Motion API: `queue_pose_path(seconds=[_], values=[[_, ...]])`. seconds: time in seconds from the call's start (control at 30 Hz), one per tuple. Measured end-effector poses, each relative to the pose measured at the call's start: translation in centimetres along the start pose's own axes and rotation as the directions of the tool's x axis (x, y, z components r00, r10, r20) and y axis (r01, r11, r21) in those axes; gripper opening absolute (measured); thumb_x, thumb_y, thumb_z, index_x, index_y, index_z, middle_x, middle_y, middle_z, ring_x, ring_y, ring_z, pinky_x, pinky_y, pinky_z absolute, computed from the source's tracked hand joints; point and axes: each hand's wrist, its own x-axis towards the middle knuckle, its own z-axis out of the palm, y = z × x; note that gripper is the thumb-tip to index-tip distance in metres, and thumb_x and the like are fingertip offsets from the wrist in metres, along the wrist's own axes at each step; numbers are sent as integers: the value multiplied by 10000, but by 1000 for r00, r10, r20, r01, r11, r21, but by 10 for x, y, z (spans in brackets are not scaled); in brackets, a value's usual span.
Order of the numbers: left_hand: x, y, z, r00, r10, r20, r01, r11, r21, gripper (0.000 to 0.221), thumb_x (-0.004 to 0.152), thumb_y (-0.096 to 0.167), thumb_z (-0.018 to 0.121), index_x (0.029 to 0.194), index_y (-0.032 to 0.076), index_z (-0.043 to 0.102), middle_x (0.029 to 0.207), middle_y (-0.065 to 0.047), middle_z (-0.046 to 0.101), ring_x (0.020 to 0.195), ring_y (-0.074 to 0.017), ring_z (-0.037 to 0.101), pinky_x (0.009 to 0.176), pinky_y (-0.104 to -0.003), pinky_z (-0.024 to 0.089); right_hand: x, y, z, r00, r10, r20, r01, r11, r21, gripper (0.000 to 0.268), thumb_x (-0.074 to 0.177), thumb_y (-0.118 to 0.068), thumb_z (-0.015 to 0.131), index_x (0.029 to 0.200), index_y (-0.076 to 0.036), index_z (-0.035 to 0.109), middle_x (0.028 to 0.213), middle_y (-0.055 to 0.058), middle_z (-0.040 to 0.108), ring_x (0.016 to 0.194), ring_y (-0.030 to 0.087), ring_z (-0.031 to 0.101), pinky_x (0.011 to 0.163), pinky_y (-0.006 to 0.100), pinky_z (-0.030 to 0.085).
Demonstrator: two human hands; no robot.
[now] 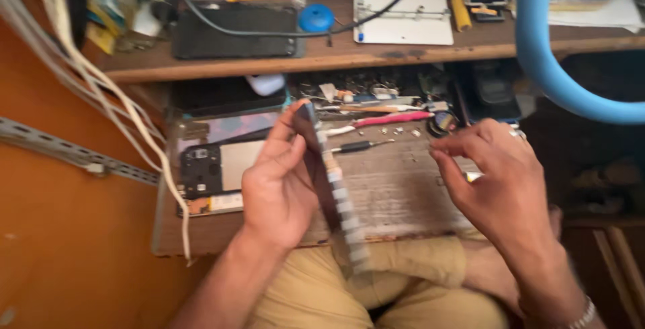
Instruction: The person uses a heat gun to apply heat to the edges of a smartphone screen, then sets the tool down and uses a metal spudger to pry and separate the screen from the phone's frame.
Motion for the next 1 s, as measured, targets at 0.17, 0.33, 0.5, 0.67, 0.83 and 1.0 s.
queue_pose_path(seconds=[0.17,0.33,0.5,0.67,0.83,1.0], values=[[4,-8,-22,939,11,342,148,889,-434,407,1011,104,519,1411,31,500,968,-69,534,794,-147,591,1040,-353,572,-3,-7,3,1000,21,22,-24,991,135,125,835,-81,801,953,-90,759,912,58,703,888,228,691,772,337,532],[-4,-15,-19,933,1,359,174,873,-455,375,1015,160,488,1366,32,518,1017,-68,526,812,-134,590,1088,-380,558,-5,-11,4,996,75,51,-85,972,218,152,829,-94,805,978,-86,774,896,53,705,836,181,689,702,285,525],[-17,-19,-6,970,-63,237,163,889,-428,280,1072,193,490,1311,51,522,948,-48,512,768,-134,594,1148,-447,525,-8,-14,-4,998,57,12,-58,965,257,184,820,-91,825,995,-93,768,904,46,691,840,148,662,725,264,498],[-19,-24,-6,971,-70,231,162,897,-410,253,1080,232,507,1273,71,529,916,-21,500,814,-136,598,1165,-458,513,-17,-16,-10,992,121,28,-125,953,278,195,807,-68,834,989,-98,770,885,27,682,813,116,644,690,244,476],[-15,-28,-7,946,1,325,109,941,-320,396,963,363,640,1270,143,521,949,20,495,1059,-146,588,1282,-488,369,-23,-19,-14,986,158,46,-164,943,290,225,789,-48,830,1003,-88,775,879,26,673,815,117,638,685,241,476],[-19,-28,-7,965,-20,260,95,956,-279,393,977,395,654,1261,168,507,944,36,488,1140,-162,534,1327,-544,273,-25,-18,-17,985,168,34,-171,934,313,217,798,-46,824,1007,-63,767,913,39,681,872,127,653,746,241,501]])
